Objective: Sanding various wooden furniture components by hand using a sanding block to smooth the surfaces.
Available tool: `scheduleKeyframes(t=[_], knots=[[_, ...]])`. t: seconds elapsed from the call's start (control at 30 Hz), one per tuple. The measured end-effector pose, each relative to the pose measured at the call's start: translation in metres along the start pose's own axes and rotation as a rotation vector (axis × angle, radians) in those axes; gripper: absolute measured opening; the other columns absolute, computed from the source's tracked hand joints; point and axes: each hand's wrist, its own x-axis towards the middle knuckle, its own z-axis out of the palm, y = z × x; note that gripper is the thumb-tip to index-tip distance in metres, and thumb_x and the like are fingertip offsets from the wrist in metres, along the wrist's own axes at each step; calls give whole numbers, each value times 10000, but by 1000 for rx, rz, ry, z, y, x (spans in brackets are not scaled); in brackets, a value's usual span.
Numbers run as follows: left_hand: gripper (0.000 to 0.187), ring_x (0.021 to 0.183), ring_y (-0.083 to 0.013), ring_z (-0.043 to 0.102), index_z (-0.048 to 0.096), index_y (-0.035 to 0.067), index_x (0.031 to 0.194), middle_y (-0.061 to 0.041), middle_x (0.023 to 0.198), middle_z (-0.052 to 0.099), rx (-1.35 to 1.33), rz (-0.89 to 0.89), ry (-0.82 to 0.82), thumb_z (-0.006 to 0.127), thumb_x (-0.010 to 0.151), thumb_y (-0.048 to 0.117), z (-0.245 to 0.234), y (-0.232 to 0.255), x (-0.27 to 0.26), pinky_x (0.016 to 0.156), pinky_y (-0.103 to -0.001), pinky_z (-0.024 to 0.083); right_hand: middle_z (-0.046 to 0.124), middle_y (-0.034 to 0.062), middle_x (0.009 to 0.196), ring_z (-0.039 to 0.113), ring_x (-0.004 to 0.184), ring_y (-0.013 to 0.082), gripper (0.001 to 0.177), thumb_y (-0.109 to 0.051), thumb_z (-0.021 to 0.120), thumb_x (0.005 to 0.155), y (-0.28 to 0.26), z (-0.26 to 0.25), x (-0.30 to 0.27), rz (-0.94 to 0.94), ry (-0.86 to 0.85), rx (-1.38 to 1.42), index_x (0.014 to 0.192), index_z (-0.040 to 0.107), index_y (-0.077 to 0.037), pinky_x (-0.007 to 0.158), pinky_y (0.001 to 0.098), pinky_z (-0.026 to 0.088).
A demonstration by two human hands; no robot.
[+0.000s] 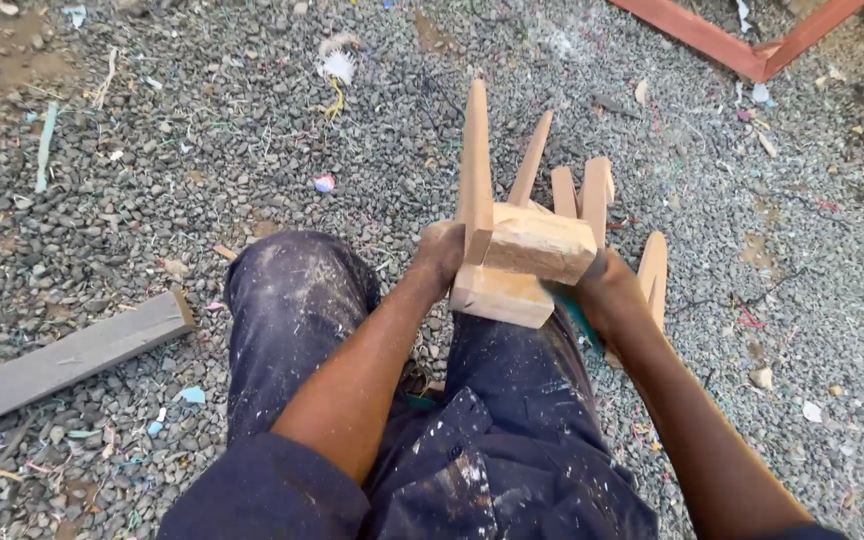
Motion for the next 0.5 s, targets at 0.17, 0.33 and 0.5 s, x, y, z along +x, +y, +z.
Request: scheduleKeyframes(t=[0.17,0.33,0.5], knots=[[519,1268,-421,568,775,92,1125,-174,1190,725,-38,57,-45,622,699,346,-6,9,-23,1000,-509,475,652,260,1118,625,1125,471,685,-434,745,755,4,9,-2,38,-33,112,1273,627,-1,915,556,504],[506,1276,-420,560,774,98,1115,-168,1186,727,-43,54,-61,589,720,355,-5,4,-18,1015,-496,473,551,107,839,606,842,282,565,-305,911,647,-24,7,-39,58,-45,351,1042,633,-12,700,337,475],[502,1258,-446,567,787,113,1117,-173,1177,728,-42,67,-87,595,727,364,-3,6,-21,989,-501,473,636,260,1255,594,1221,474,768,-561,694,803,0,5,5,44,-29,21,1366,585,-51,1003,565,497]])
